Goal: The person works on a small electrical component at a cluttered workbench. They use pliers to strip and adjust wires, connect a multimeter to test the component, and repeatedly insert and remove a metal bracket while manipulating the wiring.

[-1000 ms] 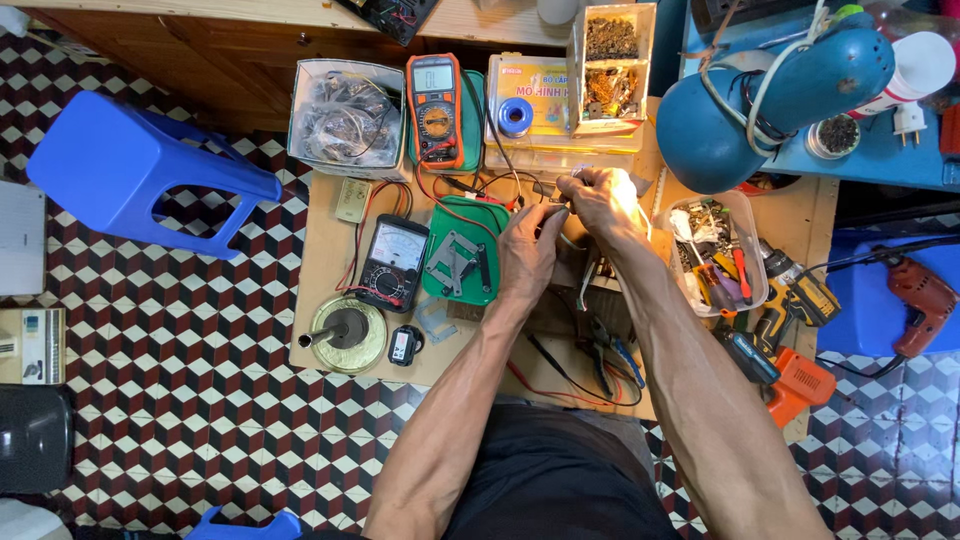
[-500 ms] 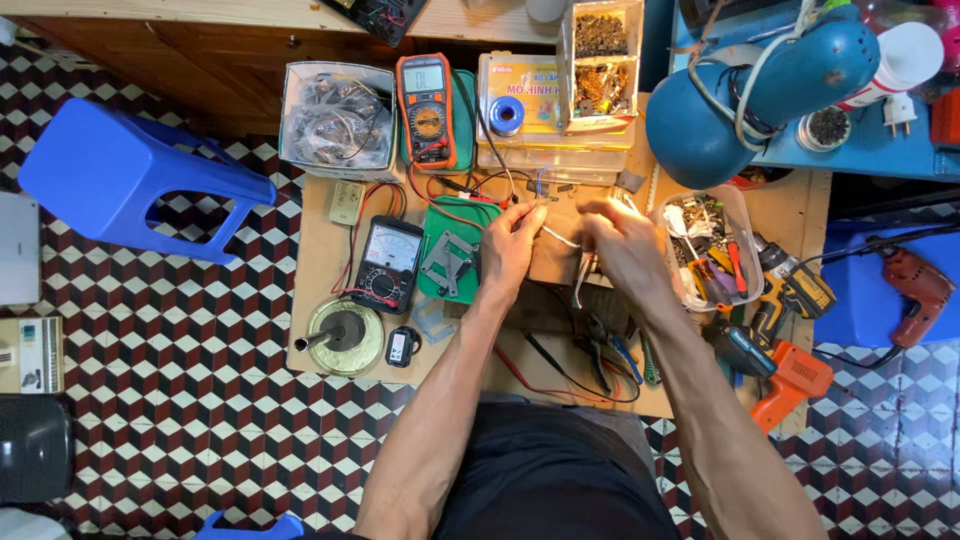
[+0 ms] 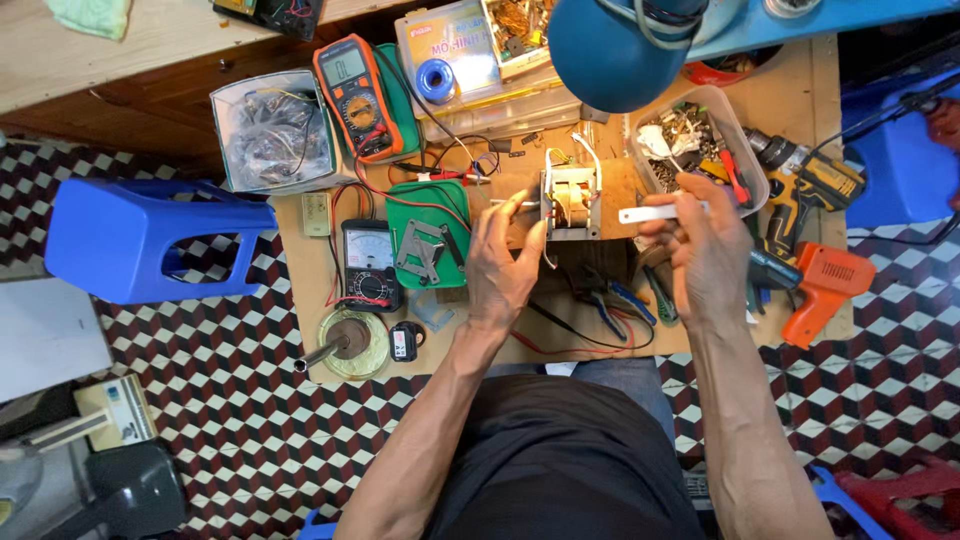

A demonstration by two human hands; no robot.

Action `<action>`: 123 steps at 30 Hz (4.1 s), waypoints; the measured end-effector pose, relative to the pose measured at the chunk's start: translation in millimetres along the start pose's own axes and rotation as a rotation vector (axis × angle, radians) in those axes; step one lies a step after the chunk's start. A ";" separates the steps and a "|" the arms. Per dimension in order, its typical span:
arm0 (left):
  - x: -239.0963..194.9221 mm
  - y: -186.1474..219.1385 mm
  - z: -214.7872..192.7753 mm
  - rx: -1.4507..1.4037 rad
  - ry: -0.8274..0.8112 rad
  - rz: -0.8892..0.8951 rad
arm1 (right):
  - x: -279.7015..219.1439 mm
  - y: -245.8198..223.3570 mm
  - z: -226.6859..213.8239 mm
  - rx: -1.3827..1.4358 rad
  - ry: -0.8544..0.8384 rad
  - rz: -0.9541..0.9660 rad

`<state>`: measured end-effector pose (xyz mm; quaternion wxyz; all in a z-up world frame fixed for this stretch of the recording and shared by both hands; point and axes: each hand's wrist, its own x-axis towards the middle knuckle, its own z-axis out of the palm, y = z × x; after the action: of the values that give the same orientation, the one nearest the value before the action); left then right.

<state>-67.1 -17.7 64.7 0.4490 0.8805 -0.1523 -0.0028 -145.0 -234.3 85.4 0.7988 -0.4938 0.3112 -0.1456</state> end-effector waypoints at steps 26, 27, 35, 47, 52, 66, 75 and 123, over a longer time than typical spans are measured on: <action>37.6 9.8 14.6 0.288 -0.342 0.080 | 27.2 36.0 1.3 -0.263 -0.137 -0.087; 37.7 10.6 14.3 0.286 -0.343 0.088 | 25.9 35.5 0.2 -0.250 -0.143 -0.090; 37.2 11.8 13.2 0.270 -0.343 0.144 | 32.7 47.1 -2.2 -0.122 -0.140 -0.023; 35.5 12.2 14.9 0.241 -0.324 0.128 | 25.0 41.9 6.3 -0.179 -0.070 -0.093; 36.6 16.6 14.0 0.261 -0.353 0.065 | 29.7 35.0 7.3 -0.263 -0.081 -0.081; 46.1 39.4 62.7 0.277 -0.199 0.561 | 29.9 29.8 8.2 -0.494 -0.021 -0.146; 30.1 39.8 73.3 0.198 -0.164 0.542 | 32.5 37.5 -2.5 -0.626 -0.082 -0.386; 28.7 37.3 73.0 0.145 -0.092 0.532 | -23.7 7.0 -37.9 -0.293 -0.006 0.157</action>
<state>-60.0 -103.7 54.5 0.3622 0.8385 -0.3980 0.0861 -187.9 -244.7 75.6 0.7281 -0.5796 0.3642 -0.0340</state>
